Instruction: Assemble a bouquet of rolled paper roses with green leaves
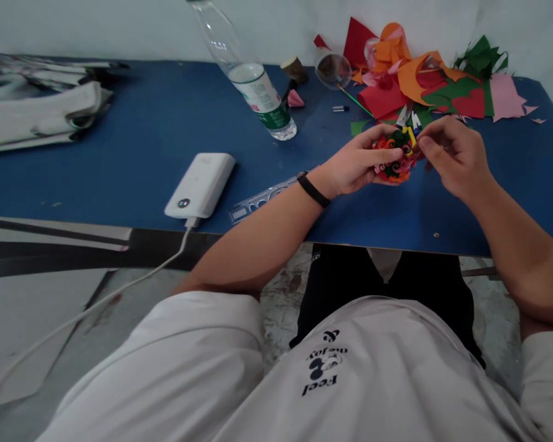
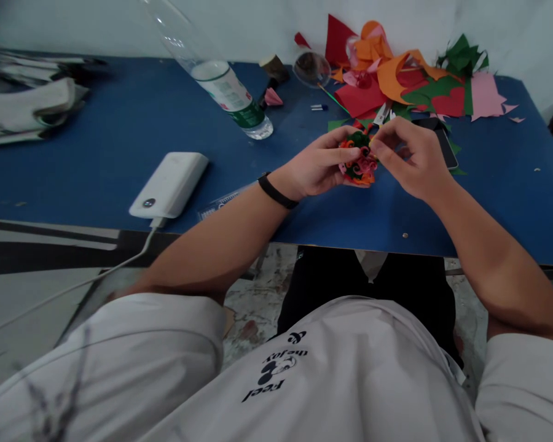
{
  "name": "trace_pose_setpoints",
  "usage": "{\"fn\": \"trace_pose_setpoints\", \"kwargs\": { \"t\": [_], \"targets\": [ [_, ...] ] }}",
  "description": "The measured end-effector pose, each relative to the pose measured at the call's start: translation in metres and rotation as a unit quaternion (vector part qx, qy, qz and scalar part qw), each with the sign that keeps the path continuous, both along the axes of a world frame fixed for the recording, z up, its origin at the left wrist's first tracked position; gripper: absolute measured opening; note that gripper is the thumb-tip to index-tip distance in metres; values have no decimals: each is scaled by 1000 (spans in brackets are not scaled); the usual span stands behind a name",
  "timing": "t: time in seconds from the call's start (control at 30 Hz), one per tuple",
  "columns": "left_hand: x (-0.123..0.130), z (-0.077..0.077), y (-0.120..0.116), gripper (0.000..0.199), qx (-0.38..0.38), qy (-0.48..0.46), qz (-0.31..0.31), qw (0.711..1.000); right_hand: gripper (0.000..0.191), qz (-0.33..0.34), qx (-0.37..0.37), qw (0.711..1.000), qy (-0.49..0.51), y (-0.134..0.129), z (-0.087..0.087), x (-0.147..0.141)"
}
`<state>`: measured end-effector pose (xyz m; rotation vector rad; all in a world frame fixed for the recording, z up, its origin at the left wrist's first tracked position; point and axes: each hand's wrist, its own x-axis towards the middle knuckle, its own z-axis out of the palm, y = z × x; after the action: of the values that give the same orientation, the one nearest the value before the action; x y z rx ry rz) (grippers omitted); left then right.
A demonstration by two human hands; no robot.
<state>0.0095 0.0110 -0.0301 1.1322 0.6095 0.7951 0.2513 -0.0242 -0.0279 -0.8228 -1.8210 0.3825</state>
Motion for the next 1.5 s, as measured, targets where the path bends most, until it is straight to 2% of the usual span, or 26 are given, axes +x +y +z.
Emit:
{"fn": "trace_pose_setpoints", "kwargs": {
  "t": [0.1,0.27,0.43,0.63,0.9,0.97,1.07,1.13,1.2,1.33,1.5],
  "targets": [
    [-2,-1,4,70,49,-6,12,999,60,-2,-18,999,33,21,-20,8],
    [-3,-4,13,84,180,6,86,980,68,105,-124,985,55,44,-47,18],
    [-2,-4,14,86,233,31,123,964,94,148,-147,976,57,44,-53,12],
    [-1,-11,17,94,254,22,126,959,99,203,-236,944,107,47,-57,9],
    [3,-19,21,100,257,-5,96,962,81,181,-223,949,128,57,-65,7],
    [6,-28,25,99,253,-26,84,963,83,172,-203,957,118,56,-65,7],
    [11,-47,44,99,271,-60,78,957,95,139,-167,972,93,48,-60,6],
    [13,-59,58,103,284,-70,65,954,90,102,-159,980,58,40,-54,6],
    [14,-66,67,94,279,-64,57,956,83,62,-158,985,20,34,-48,6],
    [11,-66,70,83,266,-58,50,961,82,27,-144,989,-9,30,-43,7],
    [8,-64,70,94,288,-54,59,954,78,25,-129,991,-6,29,-40,8]
  ]
}}
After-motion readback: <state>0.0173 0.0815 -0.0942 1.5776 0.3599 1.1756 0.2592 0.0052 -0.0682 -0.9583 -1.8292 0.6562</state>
